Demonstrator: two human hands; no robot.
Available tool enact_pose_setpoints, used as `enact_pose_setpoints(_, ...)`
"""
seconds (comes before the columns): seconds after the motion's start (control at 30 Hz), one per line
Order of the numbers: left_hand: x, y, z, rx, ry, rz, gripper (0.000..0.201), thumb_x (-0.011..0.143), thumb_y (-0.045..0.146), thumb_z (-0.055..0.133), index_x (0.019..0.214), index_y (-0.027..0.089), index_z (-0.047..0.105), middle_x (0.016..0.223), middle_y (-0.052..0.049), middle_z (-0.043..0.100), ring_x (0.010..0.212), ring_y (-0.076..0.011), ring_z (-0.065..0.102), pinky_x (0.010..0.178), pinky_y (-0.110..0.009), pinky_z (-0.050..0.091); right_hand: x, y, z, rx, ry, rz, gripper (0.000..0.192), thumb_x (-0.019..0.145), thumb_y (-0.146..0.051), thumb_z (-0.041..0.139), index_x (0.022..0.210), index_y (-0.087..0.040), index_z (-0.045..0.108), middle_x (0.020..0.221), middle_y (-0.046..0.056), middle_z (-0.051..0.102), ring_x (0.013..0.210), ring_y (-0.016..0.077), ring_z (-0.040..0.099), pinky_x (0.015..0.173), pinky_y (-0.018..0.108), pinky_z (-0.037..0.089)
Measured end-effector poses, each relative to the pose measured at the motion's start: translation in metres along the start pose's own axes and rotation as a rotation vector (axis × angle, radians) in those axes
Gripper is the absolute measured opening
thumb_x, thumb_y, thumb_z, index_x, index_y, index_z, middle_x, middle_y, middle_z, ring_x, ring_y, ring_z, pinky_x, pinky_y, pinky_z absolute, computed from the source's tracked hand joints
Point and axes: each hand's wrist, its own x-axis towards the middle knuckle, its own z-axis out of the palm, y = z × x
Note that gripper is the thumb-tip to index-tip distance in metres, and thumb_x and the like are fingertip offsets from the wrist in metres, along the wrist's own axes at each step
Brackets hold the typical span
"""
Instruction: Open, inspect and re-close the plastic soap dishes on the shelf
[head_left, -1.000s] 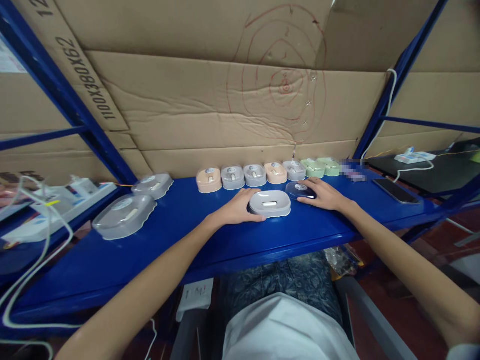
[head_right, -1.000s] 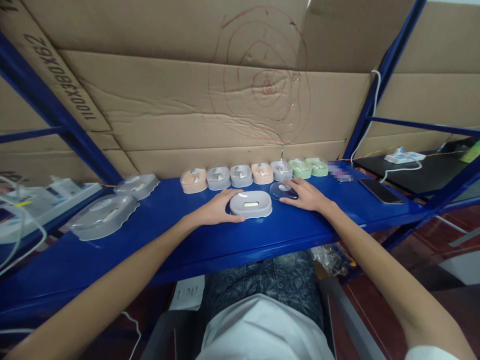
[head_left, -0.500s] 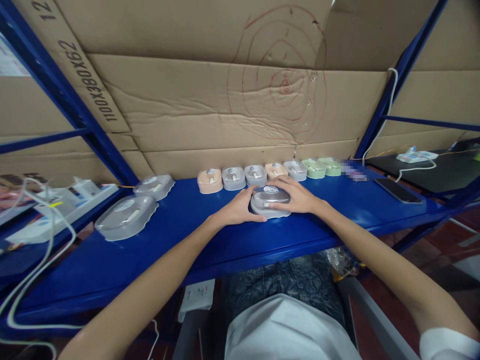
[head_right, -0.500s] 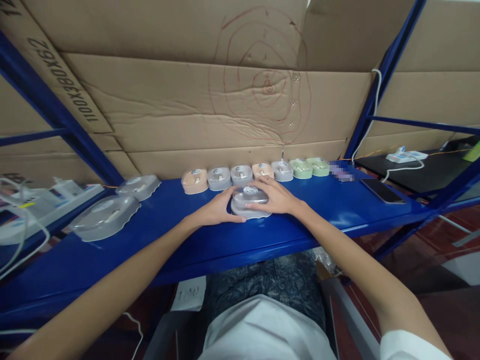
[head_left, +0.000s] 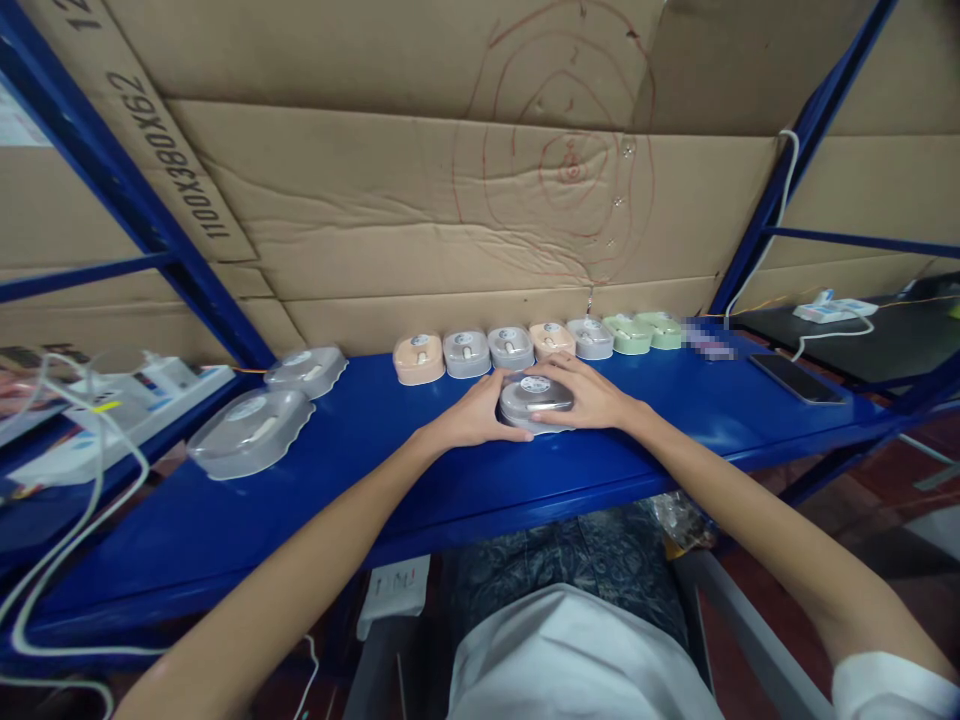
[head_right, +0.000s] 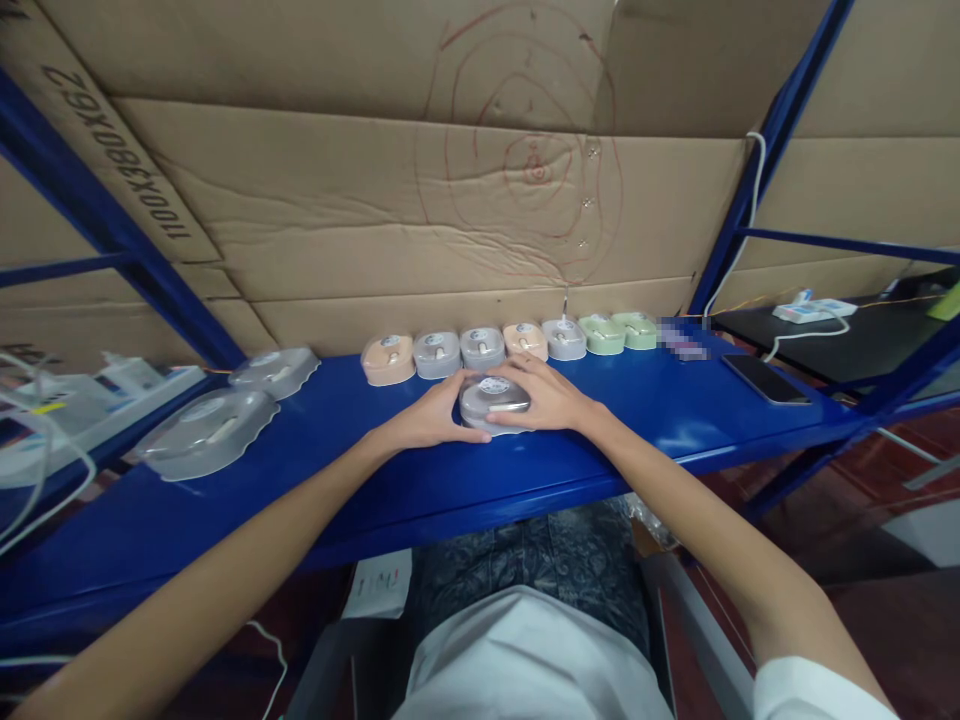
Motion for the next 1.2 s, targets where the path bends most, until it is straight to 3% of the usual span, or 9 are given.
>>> enact_pose_setpoints(0.93,-0.0009,-0.0035,0.0017,0.079,-0.014,-0.004,0.102,0.07,0.061,0.096,0.153,0.023,0.049,0.157,-0.018,0.058,0.144,-0.0445,0.057,0.12,-0.063,0.046,-0.0038,0.0011,0.0038,0.033,-0.031,0.019,0.067,0.094,-0.065,0.075,0.148,-0.026,0.065,0.135,0.013,0.071,0.13,0.0363,0.063,0.116,0.058,0.051)
enact_pose_setpoints(1.07,-0.0018,-0.0033,0.0015,0.086,-0.023,0.025,0.109,0.072,0.059,0.095,0.16,0.022,0.043,0.164,-0.02,0.052,0.149,-0.0445,0.052,0.124,-0.063,0.042,-0.0054,0.0007,0.0051,0.038,-0.023,0.019,0.068,0.095,-0.064,0.074,0.15,-0.027,0.063,0.139,0.012,0.07,0.135,0.0361,0.061,0.119,0.059,0.05)
enact_pose_setpoints(1.2,-0.0036,-0.0027,0.0015,0.131,-0.056,0.036,0.118,0.077,0.064,0.09,0.17,0.022,0.03,0.175,-0.022,0.036,0.161,-0.0452,0.038,0.13,-0.064,0.032,-0.0076,0.0005,0.0067,0.04,-0.018,0.018,0.068,0.095,-0.065,0.074,0.151,-0.029,0.061,0.142,0.012,0.069,0.137,0.0365,0.06,0.12,0.06,0.049)
